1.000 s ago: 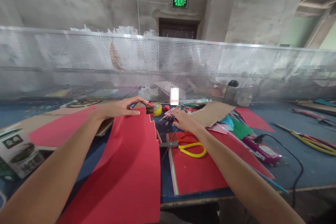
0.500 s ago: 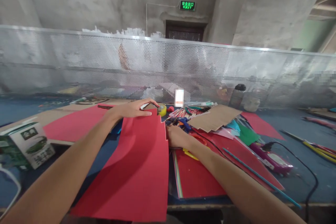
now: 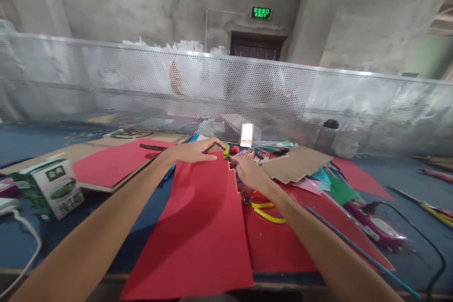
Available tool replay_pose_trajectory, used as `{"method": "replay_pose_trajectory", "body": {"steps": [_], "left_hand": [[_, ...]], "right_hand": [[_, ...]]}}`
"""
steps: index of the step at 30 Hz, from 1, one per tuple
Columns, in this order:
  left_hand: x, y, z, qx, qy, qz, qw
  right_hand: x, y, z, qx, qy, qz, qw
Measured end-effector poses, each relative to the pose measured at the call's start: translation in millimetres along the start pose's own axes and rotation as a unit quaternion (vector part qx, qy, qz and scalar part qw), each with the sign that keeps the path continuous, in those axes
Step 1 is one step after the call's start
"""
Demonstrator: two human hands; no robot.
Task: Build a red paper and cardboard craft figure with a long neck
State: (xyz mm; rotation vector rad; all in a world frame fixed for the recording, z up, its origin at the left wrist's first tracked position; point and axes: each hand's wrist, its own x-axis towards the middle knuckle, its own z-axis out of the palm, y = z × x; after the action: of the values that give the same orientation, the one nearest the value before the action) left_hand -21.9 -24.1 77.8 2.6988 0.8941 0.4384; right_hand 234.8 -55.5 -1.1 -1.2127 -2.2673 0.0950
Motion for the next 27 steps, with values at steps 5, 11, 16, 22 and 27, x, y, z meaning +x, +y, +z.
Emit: {"method": "replay_pose_trajectory", "body": {"steps": [5,11,16,22,27], "left_hand": [[5.1,-2.8,8.8,-0.019,0.01,0.054,0.998],[9.0,0.6,13.9,-0.027,0.007,0.068,0.997],[9.2,1.1,15.7,-0.022,0.007,0.053,0.998],[9.4,0.6,16.3,-0.026,0.011,0.053,0.998],[9.4,2.5,14.5,-0.029,0.004,0.053,0.998]], "right_hand": [[0.6,1.9,-22.0,0.163,0.112,0.052,0.979],[3.3,-6.6,-0.3,0.271,0.096,0.044,0.957],[9.7,-0.9,18.3,0.29,0.116,0.036,0.949],[11.3,3.6,23.7,0.329,0.116,0.034,0.936],[10.6,2.1,23.4,0.325,0.108,0.032,0.939]]}}
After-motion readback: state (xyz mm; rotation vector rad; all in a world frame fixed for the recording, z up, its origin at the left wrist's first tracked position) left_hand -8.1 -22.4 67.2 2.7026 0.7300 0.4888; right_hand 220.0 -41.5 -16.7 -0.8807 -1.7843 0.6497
